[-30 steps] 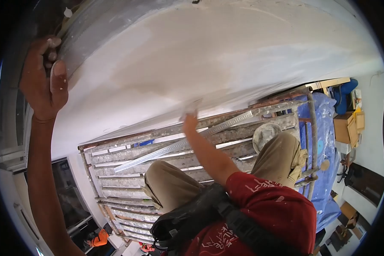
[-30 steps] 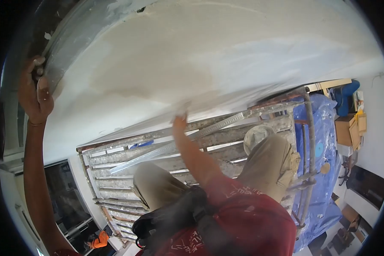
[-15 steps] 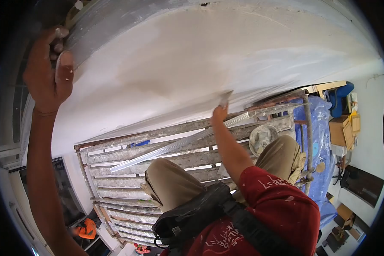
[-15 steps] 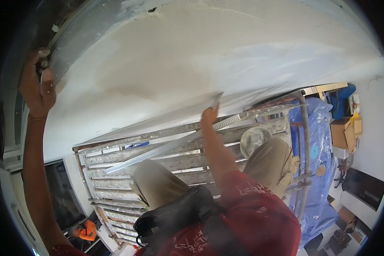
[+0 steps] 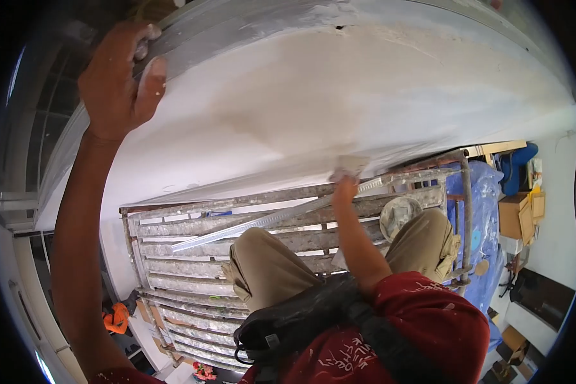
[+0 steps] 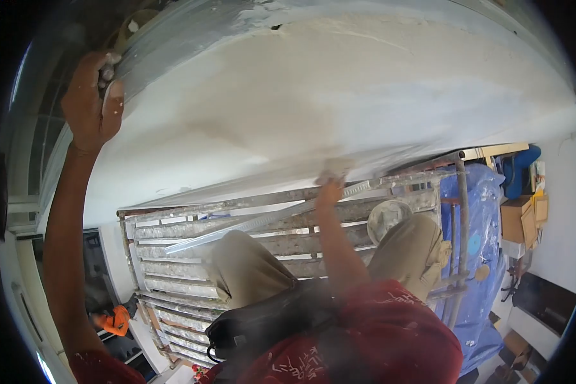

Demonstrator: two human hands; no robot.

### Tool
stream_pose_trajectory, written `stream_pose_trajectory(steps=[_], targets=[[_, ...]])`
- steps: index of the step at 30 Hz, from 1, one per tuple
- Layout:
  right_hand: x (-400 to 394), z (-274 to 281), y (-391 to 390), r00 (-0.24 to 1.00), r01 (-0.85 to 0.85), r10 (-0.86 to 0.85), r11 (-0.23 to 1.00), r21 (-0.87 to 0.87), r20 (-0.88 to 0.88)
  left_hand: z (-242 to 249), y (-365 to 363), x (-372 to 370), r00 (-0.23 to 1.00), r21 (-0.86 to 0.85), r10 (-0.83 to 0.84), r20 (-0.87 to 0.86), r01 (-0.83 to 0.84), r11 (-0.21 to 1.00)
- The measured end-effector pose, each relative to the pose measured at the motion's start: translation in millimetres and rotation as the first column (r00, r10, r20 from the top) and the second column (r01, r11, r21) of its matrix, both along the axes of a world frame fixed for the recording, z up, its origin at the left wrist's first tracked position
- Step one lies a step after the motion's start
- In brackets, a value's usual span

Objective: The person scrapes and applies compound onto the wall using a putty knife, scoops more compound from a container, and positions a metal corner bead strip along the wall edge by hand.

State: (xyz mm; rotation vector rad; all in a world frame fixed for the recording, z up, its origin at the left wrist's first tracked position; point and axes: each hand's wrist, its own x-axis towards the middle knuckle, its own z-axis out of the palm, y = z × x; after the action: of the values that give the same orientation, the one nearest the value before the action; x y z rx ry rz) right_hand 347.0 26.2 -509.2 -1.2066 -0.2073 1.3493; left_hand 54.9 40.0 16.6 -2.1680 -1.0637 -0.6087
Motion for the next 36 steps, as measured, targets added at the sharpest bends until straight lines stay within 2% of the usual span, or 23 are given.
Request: stream_pose_trajectory(steps=[1, 3, 6, 8, 10, 12, 14, 16, 18, 20, 23, 26, 28, 30, 32, 35, 36], targets=[[14.9, -15.8, 16.6, 0.99, 0.035, -0.042, 0.998, 0.053, 0.133, -1.1, 0.7, -0.1, 1.0, 0.02, -0.009, -0.013, 0.01, 1.0], [21.9, -37.1, 40.2, 0.945, 0.092, -0.082, 0.996, -0.019, 0.317, -6.1, -2.2, -2.9, 1.0, 0.011, 0.018, -0.02, -0.018, 1.0], [-7.8, -39.4, 33.5, 0.908, -0.019, 0.04, 0.998, -0.054, 0.418, -5.2, -5.1, -8.0, 0.996, -0.026, 0.081, -0.027, -0.081, 0.996], [-52.8, -54.0, 4.5, 0.804, -0.141, 0.223, 0.972, -0.188, 0.552, -5.1, -3.4, -10.4, 0.997, -0.023, 0.063, -0.036, -0.063, 0.998], [-103.8, -59.0, -28.9, 0.77, -0.267, 0.376, 0.924, -0.275, 0.515, -4.3, 2.6, -10.4, 0.999, -0.007, 0.012, -0.046, -0.013, 1.0], [-144.6, -41.0, -61.4, 0.863, -0.296, 0.275, 0.955, -0.017, 0.423, -3.9, 3.2, -12.0, 0.998, -0.01, 0.002, -0.064, -0.002, 1.0], [-133.9, -16.0, -70.1, 0.917, -0.378, 0.36, 0.921, 0.093, 0.171, -1.6, 2.3, -12.8, 0.996, -0.027, 0.021, -0.084, -0.024, 0.999], [-111.6, -5.5, -82.2, 0.933, -0.345, 0.357, 0.925, 0.157, -0.052, -3.0, -1.0, -8.2, 0.998, -0.058, 0.035, -0.046, -0.037, 0.998], [-67.0, -4.0, -69.5, 0.934, -0.239, 0.273, 0.957, 0.165, -0.23, -1.6, -1.5, -6.1, 0.999, -0.026, 0.042, -0.025, -0.043, 0.999], [-27.5, 10.7, -53.8, 0.951, -0.163, 0.174, 0.985, 0.063, -0.254, -4.0, -0.1, -3.1, 1.0, 0.012, 0.015, -0.025, -0.015, 1.0], [-3.5, 1.0, -22.3, 0.975, 0.068, -0.087, 0.993, -0.099, -0.204, -8.3, -2.1, -8.7, 0.997, -0.041, 0.066, 0.034, -0.064, 0.997], [13.4, -34.8, -6.7, 0.996, 0.013, -0.026, 0.99, -0.14, -0.09, 0.7, -5.8, -2.2, 0.969, -0.087, 0.245, -0.031, -0.247, 0.965], [39.4, -89.5, 16.9, 0.958, -0.245, 0.259, 0.962, 0.122, -0.123, -1.8, -0.5, -6.3, 0.992, 0.008, 0.115, -0.046, -0.114, 0.993], [34.0, -84.9, 21.3, 0.967, -0.248, 0.254, 0.957, 0.148, -0.026, -6.2, 4.0, -8.8, 1.0, 0.03, 0.016, -0.024, -0.015, 0.999], [17.2, -15.1, 33.2, 0.979, 0.019, -0.019, 1.0, 0.001, 0.202, -6.7, 8.3, -7.4, 0.999, 0.019, -0.041, 0.007, 0.041, 0.999], [-16.7, -62.7, 29.8, 0.932, -0.029, 0.049, 0.998, -0.063, 0.36, 0.9, 11.0, -9.4, 0.992, 0.025, -0.083, -0.099, 0.086, 0.996], [-31.5, -58.5, 15.3, 0.926, -0.122, 0.142, 0.989, -0.078, 0.35, -1.1, 11.8, -11.8, 0.992, 0.04, -0.087, -0.089, 0.091, 0.995]])
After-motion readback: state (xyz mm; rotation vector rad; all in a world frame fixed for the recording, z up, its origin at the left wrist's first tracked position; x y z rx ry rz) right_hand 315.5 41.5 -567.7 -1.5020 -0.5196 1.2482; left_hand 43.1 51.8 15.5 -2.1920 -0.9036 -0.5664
